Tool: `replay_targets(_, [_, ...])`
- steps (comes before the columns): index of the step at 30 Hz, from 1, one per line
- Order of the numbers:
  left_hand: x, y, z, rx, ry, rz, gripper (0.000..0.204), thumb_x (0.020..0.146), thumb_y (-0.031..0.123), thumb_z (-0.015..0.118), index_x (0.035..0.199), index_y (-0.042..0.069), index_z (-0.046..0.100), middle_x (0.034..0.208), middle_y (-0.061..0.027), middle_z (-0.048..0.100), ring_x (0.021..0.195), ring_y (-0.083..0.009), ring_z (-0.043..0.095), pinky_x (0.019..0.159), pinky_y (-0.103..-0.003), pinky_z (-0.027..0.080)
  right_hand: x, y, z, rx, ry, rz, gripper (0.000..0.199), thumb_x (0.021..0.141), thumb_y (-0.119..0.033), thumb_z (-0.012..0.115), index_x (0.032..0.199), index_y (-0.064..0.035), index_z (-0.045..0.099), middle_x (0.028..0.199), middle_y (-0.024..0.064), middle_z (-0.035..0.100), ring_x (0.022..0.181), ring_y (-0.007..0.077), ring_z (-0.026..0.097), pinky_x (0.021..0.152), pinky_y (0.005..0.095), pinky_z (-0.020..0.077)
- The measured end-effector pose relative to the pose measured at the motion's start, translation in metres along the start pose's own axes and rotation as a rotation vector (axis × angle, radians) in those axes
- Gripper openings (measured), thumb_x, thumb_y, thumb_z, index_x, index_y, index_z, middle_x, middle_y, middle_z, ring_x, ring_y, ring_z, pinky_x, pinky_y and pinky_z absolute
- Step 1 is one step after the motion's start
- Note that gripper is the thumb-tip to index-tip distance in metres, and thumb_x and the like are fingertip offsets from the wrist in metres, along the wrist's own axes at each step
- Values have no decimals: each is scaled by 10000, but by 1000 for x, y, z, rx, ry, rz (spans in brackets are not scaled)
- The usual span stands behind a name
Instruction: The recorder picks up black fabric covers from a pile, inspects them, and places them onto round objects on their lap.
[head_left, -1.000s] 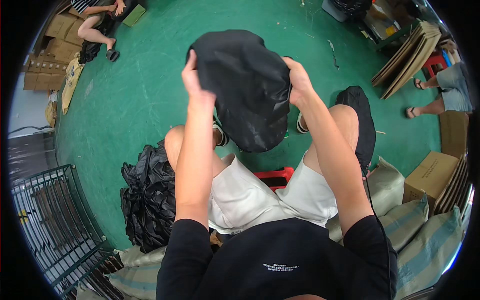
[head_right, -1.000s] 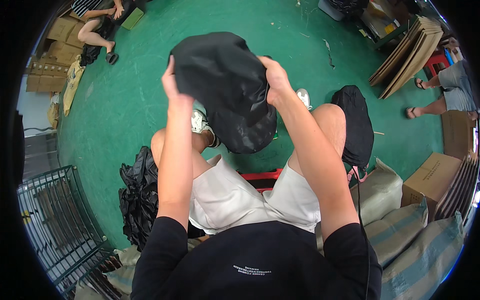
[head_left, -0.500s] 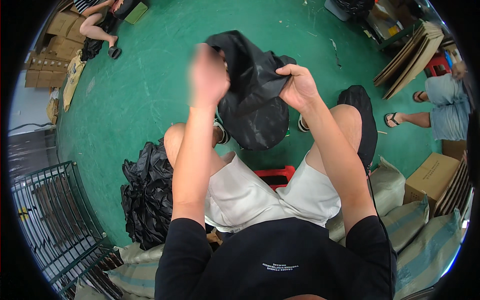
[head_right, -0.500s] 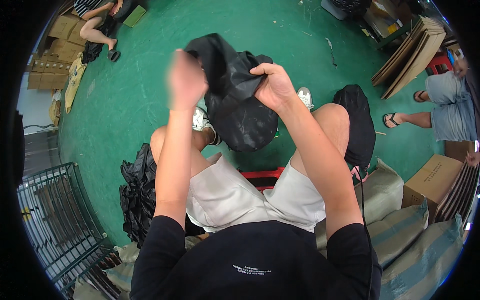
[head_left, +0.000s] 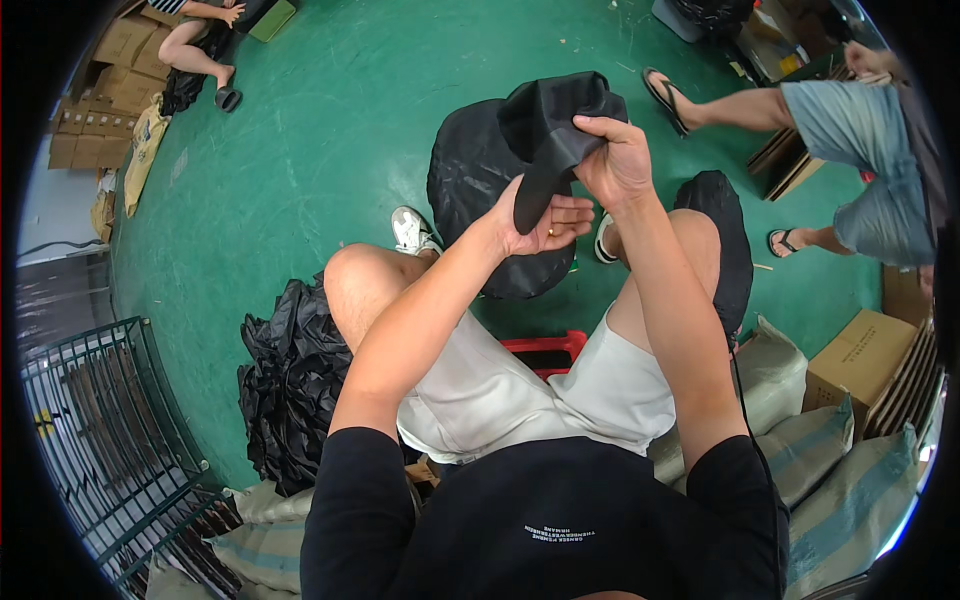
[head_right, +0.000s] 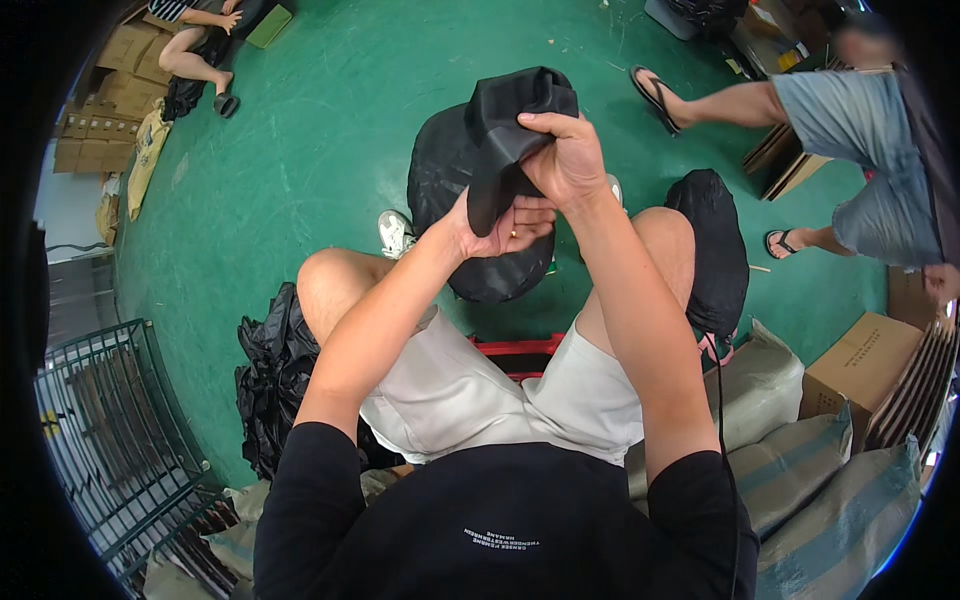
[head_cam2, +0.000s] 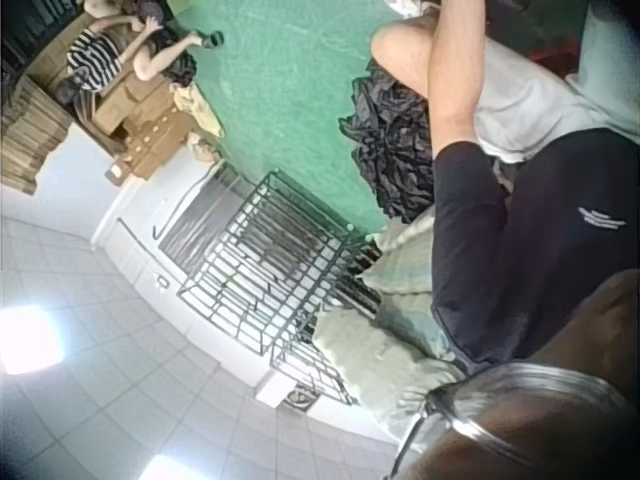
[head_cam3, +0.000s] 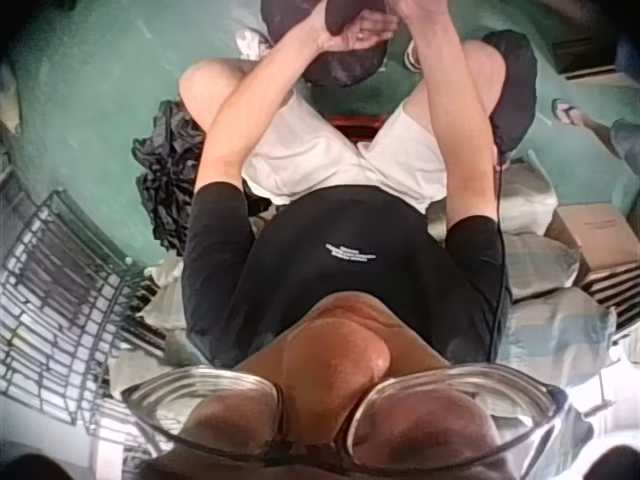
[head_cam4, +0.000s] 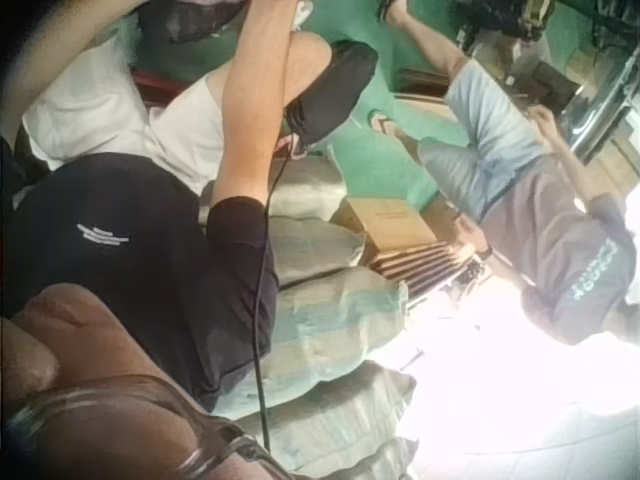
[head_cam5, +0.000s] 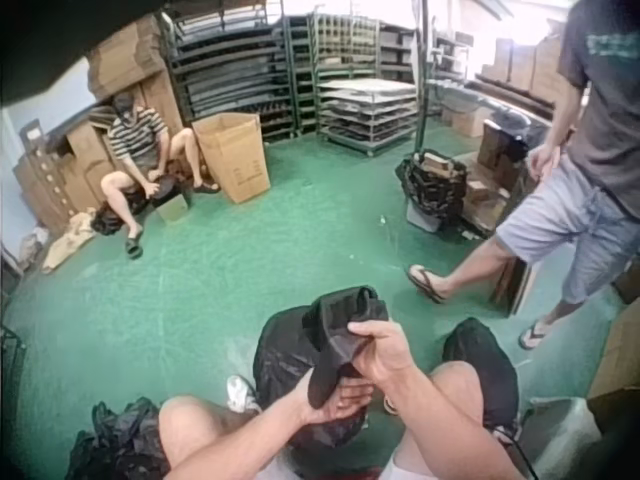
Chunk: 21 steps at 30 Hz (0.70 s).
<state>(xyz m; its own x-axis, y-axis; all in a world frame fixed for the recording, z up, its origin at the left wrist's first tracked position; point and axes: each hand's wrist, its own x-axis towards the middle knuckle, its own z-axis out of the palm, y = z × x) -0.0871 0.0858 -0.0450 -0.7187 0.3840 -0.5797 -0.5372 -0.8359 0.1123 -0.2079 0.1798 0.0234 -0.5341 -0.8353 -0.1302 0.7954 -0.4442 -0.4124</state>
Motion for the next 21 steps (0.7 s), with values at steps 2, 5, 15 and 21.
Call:
replay_targets(2, [-7, 12, -8, -111, -160, -70, 652, 878, 596, 520, 1020, -27, 646, 840, -125, 690, 690, -253, 668, 529, -264, 517, 2, -5, -3, 7, 45, -8, 264, 828, 78, 548, 1080, 67, 625, 1065, 175, 673, 1021, 303, 652, 943, 438, 519])
replay_targets(5, [-31, 32, -7, -262, -109, 73, 395, 888, 411, 634, 931, 19, 634, 797, -86, 666, 560, -170, 613, 425, -218, 465, 8, -15, -12, -9, 49, -34, 220, 852, 44, 559, 1059, 44, 634, 1047, 159, 689, 978, 272, 672, 913, 408, 524])
replay_targets(15, [-90, 77, 3, -136, -136, 1039, 177, 949, 210, 623, 965, 36, 649, 961, -151, 711, 881, -296, 702, 740, -408, 589, 12, -5, -8, -513, 518, -113, 142, 788, -59, 654, 778, -25, 517, 609, 92, 542, 379, 172, 496, 313, 281, 307])
replay_targets(21, [-106, 64, -3, 73, -301, 1069, 252, 930, 202, 627, 1114, 33, 592, 1035, -142, 687, 957, -283, 674, 883, -423, 536, 15, 52, -20, -684, 488, 193, 97, 753, -72, 586, 810, -36, 516, 628, 88, 522, 432, 201, 518, 392, 317, 401])
